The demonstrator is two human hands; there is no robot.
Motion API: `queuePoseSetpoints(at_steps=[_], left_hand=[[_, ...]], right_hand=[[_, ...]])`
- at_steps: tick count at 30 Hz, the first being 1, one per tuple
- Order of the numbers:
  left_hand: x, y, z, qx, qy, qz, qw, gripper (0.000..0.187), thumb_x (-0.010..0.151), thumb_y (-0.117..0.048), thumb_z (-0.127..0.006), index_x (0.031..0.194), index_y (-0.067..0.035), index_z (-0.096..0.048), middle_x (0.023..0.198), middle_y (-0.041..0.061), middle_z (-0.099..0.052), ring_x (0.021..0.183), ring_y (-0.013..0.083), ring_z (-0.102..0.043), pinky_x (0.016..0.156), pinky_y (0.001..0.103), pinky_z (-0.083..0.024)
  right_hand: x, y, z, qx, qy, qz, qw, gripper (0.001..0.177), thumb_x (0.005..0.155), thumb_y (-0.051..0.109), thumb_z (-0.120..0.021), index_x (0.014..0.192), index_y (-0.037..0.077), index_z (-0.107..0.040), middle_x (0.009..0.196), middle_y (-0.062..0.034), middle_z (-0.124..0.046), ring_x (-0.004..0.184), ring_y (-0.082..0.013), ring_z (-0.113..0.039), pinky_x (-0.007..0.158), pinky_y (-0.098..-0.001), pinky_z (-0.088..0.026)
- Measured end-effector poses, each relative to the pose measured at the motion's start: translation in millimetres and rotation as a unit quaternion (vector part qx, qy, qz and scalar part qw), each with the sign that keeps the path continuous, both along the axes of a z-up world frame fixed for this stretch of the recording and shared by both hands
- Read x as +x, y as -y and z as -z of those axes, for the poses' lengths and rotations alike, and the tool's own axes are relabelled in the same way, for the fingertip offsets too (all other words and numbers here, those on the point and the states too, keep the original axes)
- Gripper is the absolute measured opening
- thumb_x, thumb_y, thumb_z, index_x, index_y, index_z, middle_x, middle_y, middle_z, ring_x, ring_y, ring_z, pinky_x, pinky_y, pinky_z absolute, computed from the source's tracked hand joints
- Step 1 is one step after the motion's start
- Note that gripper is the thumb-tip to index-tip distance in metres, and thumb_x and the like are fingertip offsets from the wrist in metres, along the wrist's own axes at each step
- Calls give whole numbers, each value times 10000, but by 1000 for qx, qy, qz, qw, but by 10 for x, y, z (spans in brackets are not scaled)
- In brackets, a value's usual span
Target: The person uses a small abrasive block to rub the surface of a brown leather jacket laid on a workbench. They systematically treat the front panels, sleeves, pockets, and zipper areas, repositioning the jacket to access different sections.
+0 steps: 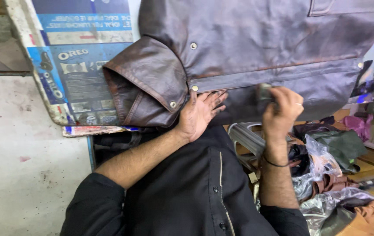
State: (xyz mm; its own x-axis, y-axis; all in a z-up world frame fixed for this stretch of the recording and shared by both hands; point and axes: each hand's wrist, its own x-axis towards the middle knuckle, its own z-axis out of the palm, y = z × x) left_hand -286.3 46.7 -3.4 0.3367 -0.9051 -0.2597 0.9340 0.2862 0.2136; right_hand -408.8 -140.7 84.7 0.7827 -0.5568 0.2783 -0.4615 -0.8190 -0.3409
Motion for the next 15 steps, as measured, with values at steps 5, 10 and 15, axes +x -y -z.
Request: queuePoseSetpoints(at_steps=[5, 10, 15], left_hand=[[-155, 386, 151, -25, -38, 49, 998, 1084, 921, -803, -470, 1604, 17, -275, 1636, 176, -363, 1535, 292, -342, 1216, 427, -326], [-283, 518, 236, -21, -55, 41, 997, 1123, 913, -825, -461, 1620, 27, -272, 1635, 173, -363, 1507, 290, -362, 1212, 434, -331], [-267, 590, 242, -43, -10, 47, 998, 1152, 881, -838, -469, 1602, 35, -257, 1674, 163, -308, 1551, 280, -325, 1239, 431, -309]], right_hand=[[-83, 14, 180, 96, 108, -9, 989, 444, 788, -115, -548, 1146, 90, -712, 1218, -128, -675, 1206, -316, -587, 1038, -417, -477], [69, -17, 182, -44, -35, -92, 994, 319, 772, -62, -659, 1013, 126, -751, 1118, -26, -699, 1128, -270, -608, 989, -462, -386], [44, 156, 16, -85, -29, 103, 991, 376, 850, -74, -625, 1119, 142, -776, 1197, -18, -710, 1163, -266, -572, 1016, -397, -373]])
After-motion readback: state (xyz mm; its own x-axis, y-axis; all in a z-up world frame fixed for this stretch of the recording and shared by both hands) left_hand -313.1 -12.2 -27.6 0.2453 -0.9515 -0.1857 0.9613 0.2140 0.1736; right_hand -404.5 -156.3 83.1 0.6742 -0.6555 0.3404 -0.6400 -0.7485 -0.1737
